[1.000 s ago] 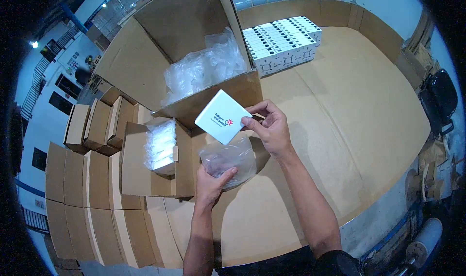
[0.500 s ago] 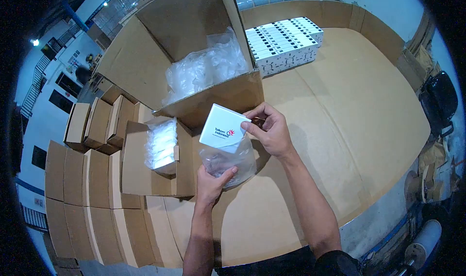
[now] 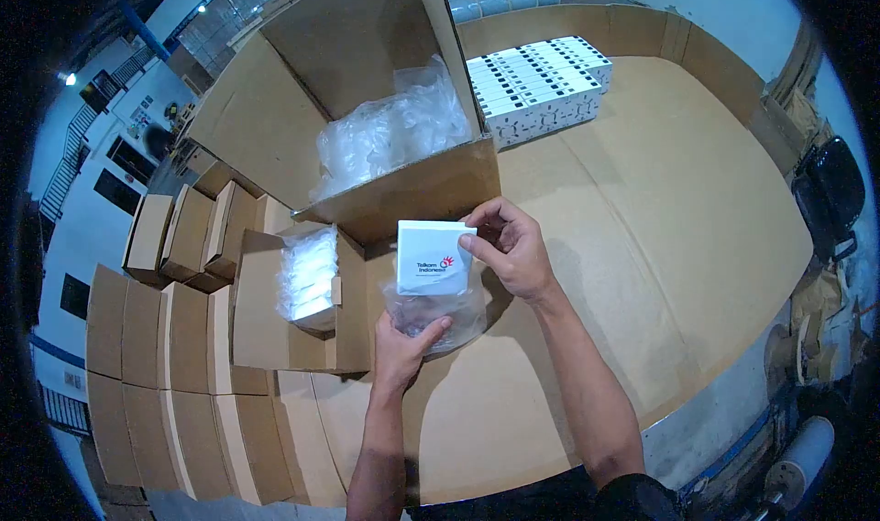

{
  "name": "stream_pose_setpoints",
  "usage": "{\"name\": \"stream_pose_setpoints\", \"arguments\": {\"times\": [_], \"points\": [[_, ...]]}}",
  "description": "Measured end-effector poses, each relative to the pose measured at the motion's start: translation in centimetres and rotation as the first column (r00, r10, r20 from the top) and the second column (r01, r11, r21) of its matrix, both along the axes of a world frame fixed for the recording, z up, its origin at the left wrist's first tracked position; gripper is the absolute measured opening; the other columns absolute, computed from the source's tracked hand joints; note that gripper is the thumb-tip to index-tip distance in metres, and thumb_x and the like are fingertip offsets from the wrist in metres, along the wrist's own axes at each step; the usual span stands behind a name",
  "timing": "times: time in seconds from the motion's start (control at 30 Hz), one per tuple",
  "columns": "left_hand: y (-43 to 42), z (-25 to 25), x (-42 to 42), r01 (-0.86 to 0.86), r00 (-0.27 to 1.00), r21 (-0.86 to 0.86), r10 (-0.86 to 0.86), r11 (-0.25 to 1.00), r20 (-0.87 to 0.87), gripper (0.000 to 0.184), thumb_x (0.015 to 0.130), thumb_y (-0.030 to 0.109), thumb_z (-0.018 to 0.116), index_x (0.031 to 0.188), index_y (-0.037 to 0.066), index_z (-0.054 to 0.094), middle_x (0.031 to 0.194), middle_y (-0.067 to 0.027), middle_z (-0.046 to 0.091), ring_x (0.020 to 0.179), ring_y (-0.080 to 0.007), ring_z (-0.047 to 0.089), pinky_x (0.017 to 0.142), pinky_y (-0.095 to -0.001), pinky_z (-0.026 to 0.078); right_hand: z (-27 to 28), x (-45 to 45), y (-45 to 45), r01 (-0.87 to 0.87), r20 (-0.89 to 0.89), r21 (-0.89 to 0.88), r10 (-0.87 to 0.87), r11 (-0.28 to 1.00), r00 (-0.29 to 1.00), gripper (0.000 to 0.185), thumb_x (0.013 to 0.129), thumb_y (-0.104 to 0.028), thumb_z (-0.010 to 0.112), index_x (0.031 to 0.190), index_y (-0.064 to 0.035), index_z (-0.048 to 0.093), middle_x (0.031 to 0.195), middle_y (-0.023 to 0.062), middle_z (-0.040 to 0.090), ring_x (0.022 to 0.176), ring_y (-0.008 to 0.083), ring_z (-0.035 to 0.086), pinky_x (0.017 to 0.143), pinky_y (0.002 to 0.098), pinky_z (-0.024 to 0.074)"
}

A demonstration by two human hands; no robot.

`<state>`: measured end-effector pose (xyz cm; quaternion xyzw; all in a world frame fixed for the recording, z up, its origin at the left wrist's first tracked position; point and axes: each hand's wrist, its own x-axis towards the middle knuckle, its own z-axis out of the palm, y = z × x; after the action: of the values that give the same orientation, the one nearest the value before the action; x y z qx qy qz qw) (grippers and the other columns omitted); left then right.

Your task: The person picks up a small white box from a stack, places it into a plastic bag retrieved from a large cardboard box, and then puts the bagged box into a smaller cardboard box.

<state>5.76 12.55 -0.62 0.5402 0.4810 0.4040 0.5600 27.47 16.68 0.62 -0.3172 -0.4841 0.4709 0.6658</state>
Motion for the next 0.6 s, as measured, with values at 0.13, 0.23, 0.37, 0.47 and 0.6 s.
{"name": "stream_pose_setpoints", "arguments": {"times": [0.13, 0.23, 0.37, 0.47, 0.6], "points": [[0.1, -0.1, -0.2, 0.028, 1.0, -0.036, -0.028, 0.999, -0.01, 0.044, 0.079, 0.008, 0.085, 0.117, 0.0, 0.064, 0.107, -0.009, 0.073, 0.097, -0.0162, 0.069, 0.087, -0.0328, 0.054, -0.2, 0.0, 0.0, -0.027, 0.036, -0.01, 0.027, 1.0, 0.999, 0.022, 0.089, -0.003, 0.074, 0.105, -0.0019, 0.059, 0.1, 0.0056, 0.065, 0.095, 0.0121, 0.062, 0.086, 0.0288, 0.0517], [0.1, -0.3, -0.1, 0.013, 1.0, 0.027, -0.014, 1.0, 0.012, 0.044, 0.08, 0.008, 0.085, 0.118, 0.0, 0.064, 0.108, -0.0085, 0.072, 0.097, -0.0155, 0.068, 0.087, -0.0324, 0.054, -0.3, -0.3, 0.1, -0.015, 0.082, 0.002, 0.015, 1.0, 0.996, 0.021, 0.088, -0.005, 0.075, 0.103, -0.0021, 0.06, 0.097, 0.0044, 0.064, 0.093, 0.0119, 0.062, 0.087, 0.0293, 0.0514], [0.2, -0.5, -0.1, 0.004, 0.997, 0.039, -0.007, 0.999, 0.072, 0.044, 0.08, 0.008, 0.084, 0.118, 0.0, 0.064, 0.108, -0.0076, 0.072, 0.097, -0.0154, 0.068, 0.088, -0.0321, 0.053, -0.3, -0.6, 0.1, 0.023, 0.127, -0.038, -0.018, 0.999, 0.992, 0.019, 0.088, -0.006, 0.076, 0.1, -0.0021, 0.062, 0.094, 0.0036, 0.065, 0.091, 0.0119, 0.063, 0.087, 0.0294, 0.0514], [0.2, -0.2, 0.0, -0.011, 0.995, 0.011, 0.009, 1.0, 0.097, 0.04, 0.082, 0.007, 0.083, 0.117, 0.0, 0.065, 0.107, -0.0071, 0.072, 0.096, -0.0149, 0.067, 0.088, -0.0313, 0.053, -0.4, -0.9, 0.1, 0.034, 0.16, -0.05, -0.026, 0.998, 0.987, 0.017, 0.088, -0.006, 0.075, 0.1, -0.0017, 0.064, 0.094, 0.0036, 0.066, 0.09, 0.0115, 0.063, 0.086, 0.0293, 0.0517], [0.4, -0.5, -0.5, -0.046, 0.995, -0.038, 0.049, 0.998, 0.084, 0.032, 0.087, 0.012, 0.079, 0.114, 0.0, 0.068, 0.103, -0.0056, 0.072, 0.092, -0.0129, 0.066, 0.083, -0.0302, 0.054, -0.1, -1.0, 0.0, 0.023, 0.218, -0.108, 0.001, 0.994, 0.976, 0.015, 0.089, -0.006, 0.074, 0.102, -0.0016, 0.067, 0.098, 0.0043, 0.069, 0.091, 0.0106, 0.064, 0.084, 0.0289, 0.0524]]}}
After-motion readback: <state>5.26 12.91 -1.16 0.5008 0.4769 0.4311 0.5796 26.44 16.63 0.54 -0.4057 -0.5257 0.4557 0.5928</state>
